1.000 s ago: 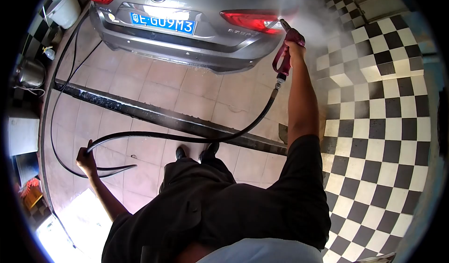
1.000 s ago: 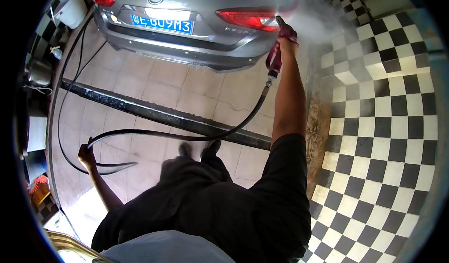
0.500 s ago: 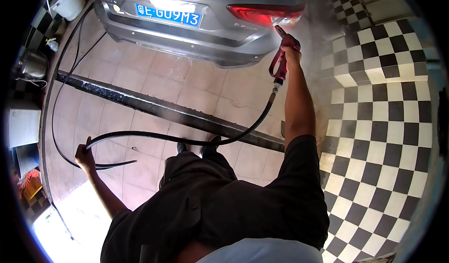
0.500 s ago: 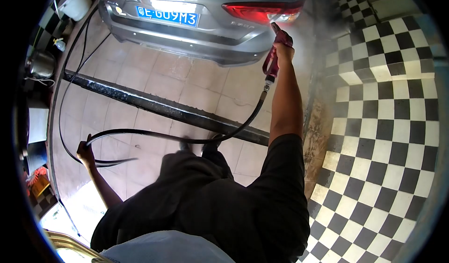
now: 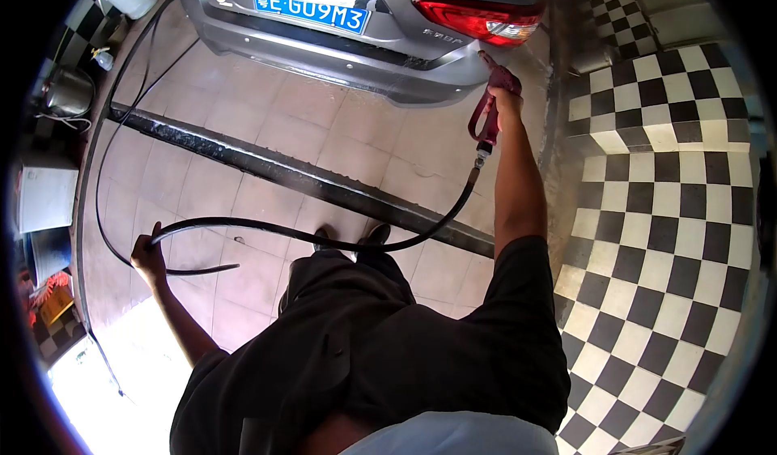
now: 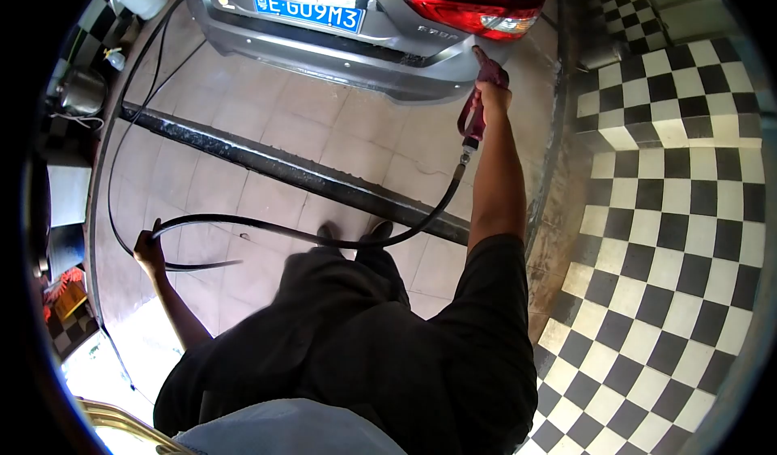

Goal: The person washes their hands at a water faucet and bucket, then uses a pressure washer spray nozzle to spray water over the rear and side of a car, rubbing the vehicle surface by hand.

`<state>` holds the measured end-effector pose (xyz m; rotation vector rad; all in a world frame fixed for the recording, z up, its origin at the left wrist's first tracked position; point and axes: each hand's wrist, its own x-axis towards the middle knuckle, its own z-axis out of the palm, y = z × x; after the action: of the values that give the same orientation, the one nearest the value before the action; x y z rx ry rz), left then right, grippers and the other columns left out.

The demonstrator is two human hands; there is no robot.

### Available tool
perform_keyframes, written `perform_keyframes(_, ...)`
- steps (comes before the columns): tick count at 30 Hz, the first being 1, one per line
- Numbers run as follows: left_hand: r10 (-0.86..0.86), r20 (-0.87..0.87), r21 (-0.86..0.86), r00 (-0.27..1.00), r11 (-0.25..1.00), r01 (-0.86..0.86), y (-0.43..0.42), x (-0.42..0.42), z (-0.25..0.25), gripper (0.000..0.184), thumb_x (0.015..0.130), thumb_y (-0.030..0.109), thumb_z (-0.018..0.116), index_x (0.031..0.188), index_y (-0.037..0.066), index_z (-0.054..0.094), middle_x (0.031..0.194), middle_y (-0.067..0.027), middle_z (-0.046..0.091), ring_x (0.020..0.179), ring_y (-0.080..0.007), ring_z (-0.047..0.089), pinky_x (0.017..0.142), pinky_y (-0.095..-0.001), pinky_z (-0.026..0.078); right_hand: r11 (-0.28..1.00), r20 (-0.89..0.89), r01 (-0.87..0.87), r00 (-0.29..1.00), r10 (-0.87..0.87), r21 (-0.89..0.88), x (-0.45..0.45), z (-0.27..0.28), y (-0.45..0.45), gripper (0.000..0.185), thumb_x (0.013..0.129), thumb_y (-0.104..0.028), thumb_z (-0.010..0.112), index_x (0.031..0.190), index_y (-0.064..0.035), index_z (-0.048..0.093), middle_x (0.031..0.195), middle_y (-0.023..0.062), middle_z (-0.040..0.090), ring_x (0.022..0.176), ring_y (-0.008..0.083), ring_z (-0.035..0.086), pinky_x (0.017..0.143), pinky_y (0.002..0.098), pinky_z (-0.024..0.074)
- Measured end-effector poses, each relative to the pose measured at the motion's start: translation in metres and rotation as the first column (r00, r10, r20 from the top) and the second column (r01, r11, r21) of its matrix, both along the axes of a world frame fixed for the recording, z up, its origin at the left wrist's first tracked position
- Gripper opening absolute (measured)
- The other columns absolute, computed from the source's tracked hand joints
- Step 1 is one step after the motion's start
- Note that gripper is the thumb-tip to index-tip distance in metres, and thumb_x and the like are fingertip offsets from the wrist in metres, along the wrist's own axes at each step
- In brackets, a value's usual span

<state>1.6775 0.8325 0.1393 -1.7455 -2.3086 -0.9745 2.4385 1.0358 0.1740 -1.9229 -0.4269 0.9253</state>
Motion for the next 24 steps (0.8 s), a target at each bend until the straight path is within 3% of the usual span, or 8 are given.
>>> perform_keyframes(4,0.000,0.018,-0.027,1.000,1.000,0.001,-0.007,0.005,0.006,0.036,0.071,0.026,0.078,0.056,0.002,0.054,0.045,-0.0057,0.039,0.045,-0.0114,0.030,0.043,-0.0285,0.030,0.999,0.011,-0.035,0.999,0.036,-0.024,-0.013,-0.021,-0.019,0.012,0.075,-0.008,0.065,0.071,-0.0028,0.055,0.056,0.0052,0.050,0.039,0.0174,0.046,0.039,0.0349,0.0425)
perform_keyframes(7,0.009,-0.003,-0.147,1.000,0.989,-0.010,-0.009,0.013,0.008,0.036,0.071,0.024,0.078,0.056,0.003,0.052,0.045,-0.0059,0.035,0.046,-0.0126,0.029,0.043,-0.0291,0.030,0.995,0.013,-0.095,0.995,0.095,-0.003,-0.031,-0.036,-0.043,0.013,0.075,-0.009,0.066,0.070,-0.0022,0.056,0.055,0.0042,0.049,0.039,0.0157,0.045,0.036,0.0320,0.0400)
perform_keyframes(11,-0.129,0.086,-0.099,0.988,0.986,0.137,-0.009,0.048,-0.001,0.039,0.071,0.026,0.078,0.056,0.002,0.050,0.046,-0.0078,0.033,0.047,-0.0145,0.027,0.043,-0.0308,0.031,0.966,0.066,-0.254,0.964,0.256,-0.040,-0.058,-0.049,-0.084,0.015,0.075,-0.012,0.067,0.069,-0.0030,0.056,0.054,0.0031,0.050,0.038,0.0136,0.046,0.034,0.0294,0.0382)
perform_keyframes(16,-0.247,0.145,-0.263,0.958,0.924,0.278,-0.029,0.113,-0.016,0.045,0.069,0.033,0.078,0.055,0.001,0.050,0.045,-0.0114,0.036,0.045,-0.0223,0.026,0.042,-0.0331,0.032,0.897,0.289,-0.422,0.849,0.442,-0.133,-0.054,-0.033,-0.129,0.024,0.070,-0.019,0.066,0.081,0.0016,0.061,0.057,0.0067,0.058,0.046,0.0139,0.057,0.041,0.0292,0.0477)
perform_keyframes(17,-0.281,0.114,-0.272,0.953,0.914,0.302,-0.037,0.127,-0.020,0.044,0.071,0.036,0.076,0.055,0.002,0.052,0.046,-0.0137,0.042,0.041,-0.0265,0.032,0.042,-0.0348,0.034,0.899,0.363,-0.395,0.823,0.438,-0.189,-0.046,-0.026,-0.138,0.031,0.070,-0.022,0.067,0.091,0.0008,0.063,0.068,0.0123,0.064,0.057,0.0231,0.064,0.052,0.0351,0.0522)
perform_keyframes(21,-0.309,0.141,-0.407,0.941,0.848,0.339,-0.078,0.186,-0.031,0.045,0.073,0.041,0.073,0.054,0.004,0.054,0.047,-0.0146,0.049,0.043,-0.0328,0.049,0.043,-0.0385,0.038,0.873,0.631,-0.404,0.610,0.479,-0.271,-0.031,-0.028,-0.193,0.046,0.074,-0.024,0.061,0.119,-0.0198,0.053,0.097,0.0155,0.065,0.093,0.0366,0.060,0.079,0.0452,0.0483)
perform_keyframes(23,-0.303,0.242,-0.430,0.922,0.819,0.381,-0.100,0.225,-0.024,0.047,0.072,0.038,0.074,0.052,0.003,0.051,0.046,-0.0162,0.044,0.041,-0.0305,0.043,0.043,-0.0380,0.036,0.777,0.607,-0.529,0.508,0.611,-0.341,-0.029,-0.047,-0.230,0.050,0.076,-0.023,0.056,0.125,-0.0270,0.047,0.096,0.0160,0.064,0.091,0.0387,0.059,0.077,0.0469,0.0486)
perform_keyframes(24,-0.337,0.206,-0.420,0.919,0.817,0.394,-0.110,0.241,-0.026,0.046,0.072,0.038,0.074,0.053,0.003,0.051,0.046,-0.0160,0.044,0.041,-0.0311,0.045,0.043,-0.0383,0.036,0.732,0.576,-0.571,0.477,0.664,-0.372,-0.030,-0.051,-0.251,0.049,0.076,-0.023,0.056,0.124,-0.0277,0.047,0.096,0.0159,0.064,0.091,0.0391,0.059,0.077,0.0472,0.0485)
